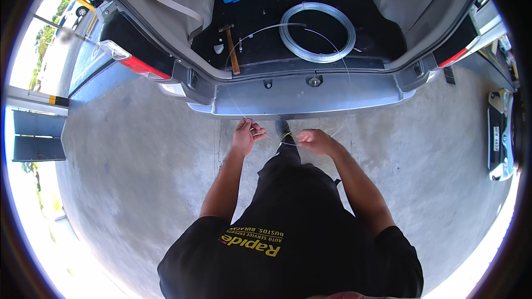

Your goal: The person walks through an auto repair shop carrying a coiled wire, places it in the trunk of a gray SUV, and then measures and cuts a length of wire. The person strips the wire ends and attaches a small black connector to one end.

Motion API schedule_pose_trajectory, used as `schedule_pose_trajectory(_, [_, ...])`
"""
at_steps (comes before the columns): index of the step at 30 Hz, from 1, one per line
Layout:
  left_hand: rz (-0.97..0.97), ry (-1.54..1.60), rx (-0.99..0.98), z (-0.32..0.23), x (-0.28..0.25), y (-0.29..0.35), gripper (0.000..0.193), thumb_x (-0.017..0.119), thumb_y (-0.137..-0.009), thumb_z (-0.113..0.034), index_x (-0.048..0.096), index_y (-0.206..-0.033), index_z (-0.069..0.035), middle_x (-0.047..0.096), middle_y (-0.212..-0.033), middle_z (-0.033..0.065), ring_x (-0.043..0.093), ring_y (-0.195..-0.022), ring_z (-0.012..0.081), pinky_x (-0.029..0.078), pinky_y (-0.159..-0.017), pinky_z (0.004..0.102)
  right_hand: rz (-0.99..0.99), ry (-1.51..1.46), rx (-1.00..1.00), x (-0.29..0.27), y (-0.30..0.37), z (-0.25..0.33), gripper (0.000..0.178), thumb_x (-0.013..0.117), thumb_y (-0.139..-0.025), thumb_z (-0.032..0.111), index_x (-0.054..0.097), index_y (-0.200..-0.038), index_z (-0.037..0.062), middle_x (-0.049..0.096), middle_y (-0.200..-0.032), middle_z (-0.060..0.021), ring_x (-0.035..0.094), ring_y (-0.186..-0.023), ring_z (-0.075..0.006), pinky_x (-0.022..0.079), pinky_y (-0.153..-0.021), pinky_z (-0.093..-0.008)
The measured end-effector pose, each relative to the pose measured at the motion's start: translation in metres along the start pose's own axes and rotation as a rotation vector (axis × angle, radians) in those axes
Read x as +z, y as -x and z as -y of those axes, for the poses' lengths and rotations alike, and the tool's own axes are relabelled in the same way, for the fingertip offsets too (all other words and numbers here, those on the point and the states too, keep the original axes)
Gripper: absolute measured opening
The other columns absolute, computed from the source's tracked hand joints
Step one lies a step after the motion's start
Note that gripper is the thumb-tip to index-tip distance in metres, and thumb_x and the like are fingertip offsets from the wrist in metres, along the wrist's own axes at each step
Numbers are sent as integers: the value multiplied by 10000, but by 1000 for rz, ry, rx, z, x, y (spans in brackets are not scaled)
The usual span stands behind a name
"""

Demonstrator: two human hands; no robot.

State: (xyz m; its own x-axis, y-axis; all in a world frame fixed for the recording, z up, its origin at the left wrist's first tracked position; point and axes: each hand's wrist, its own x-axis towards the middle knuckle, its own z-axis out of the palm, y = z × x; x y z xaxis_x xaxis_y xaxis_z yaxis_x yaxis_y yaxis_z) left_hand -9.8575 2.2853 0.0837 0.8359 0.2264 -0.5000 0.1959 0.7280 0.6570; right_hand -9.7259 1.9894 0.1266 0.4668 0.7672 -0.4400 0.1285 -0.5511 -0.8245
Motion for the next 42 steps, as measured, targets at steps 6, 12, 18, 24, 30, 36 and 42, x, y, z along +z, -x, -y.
schedule_pose_trajectory(6, [132,-236,40,28,50,66,258,385,-1155,-256,542,-1082,-64,686,-1028,120,731,-1054,316,614,-922,482,-150,-441,-104,41,-77,90,688,683,-1016,339,412,-1533,-25,676,-1320,-249,707,-1154,-280,565,-920,-360])
schedule_pose_trajectory(12, [258,-359,-15,67,89,104,317,392,-1157,-282,563,-1262,-36,664,-1198,116,678,-1132,258,601,-960,417,-140,-624,-143,52,-51,141,457,545,-1076,218,489,-1476,3,749,-1040,-153,723,-743,-169,563,-623,-315])
schedule_pose_trajectory(18, [374,-235,-7,36,60,85,355,476,-1084,-248,570,-1311,9,673,-1257,132,647,-1234,279,542,-1030,436,-48,-352,-214,41,17,156,356,486,-1078,150,593,-1395,30,742,-851,-102,671,-645,-176,538,-602,-338])
schedule_pose_trajectory(24, [192,423,-7,-108,98,50,642,435,-1073,-541,617,-1288,36,706,-1191,179,693,-1001,264,564,-876,383,83,59,-139,2,88,150,383,494,-1083,211,616,-1443,157,695,-773,-63,664,-741,-186,527,-746,-377])
schedule_pose_trajectory(30, [100,336,156,-164,111,11,362,405,-1136,-285,638,-1108,-10,435,-709,-13,385,-576,97,315,-474,237,32,28,-73,-14,119,107,260,581,-1005,227,725,-1175,93,712,-775,-73,693,-760,-210,537,-732,-364])
schedule_pose_trajectory(36, [183,217,316,-238,112,38,283,417,-1136,-205,624,-1083,-20,376,-679,-29,337,-554,79,269,-454,234,-414,599,63,-11,169,-65,227,695,-921,319,695,-826,113,724,-837,-53,692,-940,-267,458,-966,-415])
schedule_pose_trajectory(42, [147,79,290,-229,168,44,264,429,-1137,-202,599,-1067,-12,358,-676,-28,319,-545,74,250,-449,227,-751,573,220,-40,225,-112,368,681,-965,298,622,-685,67,660,-786,-102,669,-834,-325,519,-762,-471])
